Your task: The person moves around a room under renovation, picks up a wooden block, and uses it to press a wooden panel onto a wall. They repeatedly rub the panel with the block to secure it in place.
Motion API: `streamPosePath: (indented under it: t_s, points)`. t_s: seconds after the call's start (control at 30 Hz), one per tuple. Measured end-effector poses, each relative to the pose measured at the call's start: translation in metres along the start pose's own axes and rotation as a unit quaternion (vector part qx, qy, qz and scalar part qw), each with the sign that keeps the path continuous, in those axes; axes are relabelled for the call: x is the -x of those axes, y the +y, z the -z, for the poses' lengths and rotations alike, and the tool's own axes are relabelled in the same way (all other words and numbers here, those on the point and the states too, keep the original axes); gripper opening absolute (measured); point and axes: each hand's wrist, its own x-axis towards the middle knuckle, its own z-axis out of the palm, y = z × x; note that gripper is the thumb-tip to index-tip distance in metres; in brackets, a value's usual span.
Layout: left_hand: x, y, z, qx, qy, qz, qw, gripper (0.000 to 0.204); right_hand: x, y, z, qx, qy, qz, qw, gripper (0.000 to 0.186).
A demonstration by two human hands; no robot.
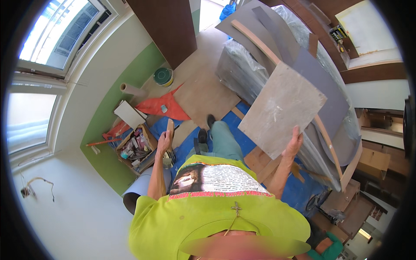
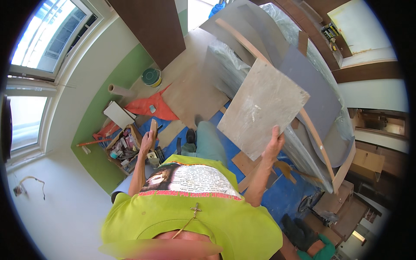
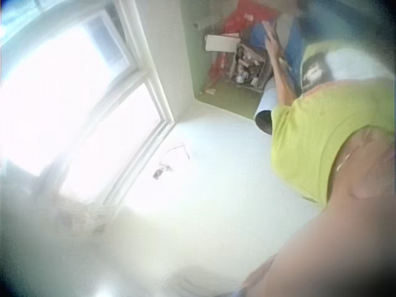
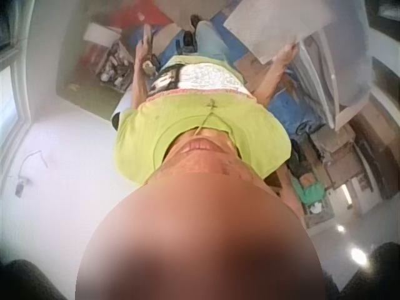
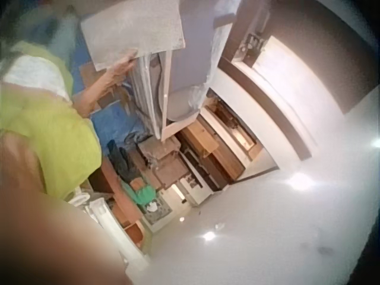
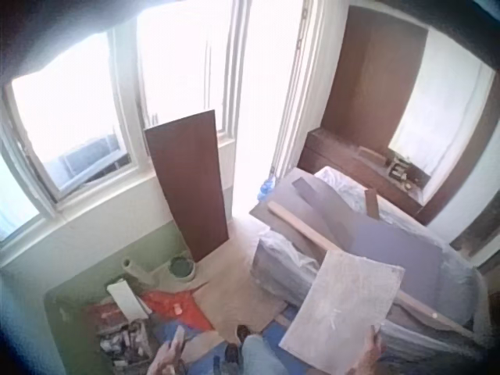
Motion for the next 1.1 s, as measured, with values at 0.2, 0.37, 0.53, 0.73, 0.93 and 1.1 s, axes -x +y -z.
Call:
streamPosePath:
  t_s: [0.2, 0.37, 0.53, 0.73, 0.93, 1.1]
  points:
    - [-0.086, 0.091, 0.013, 0.015, -0.008, -0.067, 0.998, 0.061, -0.068, -0.068, -0.093, -0.018, 0.039, 0.078, 0.996, 0.050]
    - [-0.164, 0.161, 0.025, 0.061, -0.043, -0.080, 0.994, 0.058, -0.150, -0.089, -0.204, -0.012, 0.086, 0.163, 0.983, 0.048]
    - [-0.228, 0.247, 0.072, 0.003, -0.037, -0.138, 0.990, 0.061, -0.215, -0.083, -0.307, -0.011, 0.116, 0.146, 0.982, 0.046]
    - [-0.307, 0.364, 0.123, -0.044, -0.084, -0.161, 0.982, 0.063, -0.256, -0.072, -0.385, -0.033, 0.068, 0.109, 0.991, 0.048]
    - [-0.399, 0.482, 0.125, -0.069, -0.170, -0.205, 0.961, 0.059, -0.307, -0.060, -0.450, -0.105, 0.013, 0.070, 0.992, 0.033]
    - [-0.488, 0.588, 0.102, -0.074, -0.212, -0.252, 0.941, 0.050, -0.394, -0.054, -0.522, -0.149, 0.033, 0.082, 0.985, 0.028]
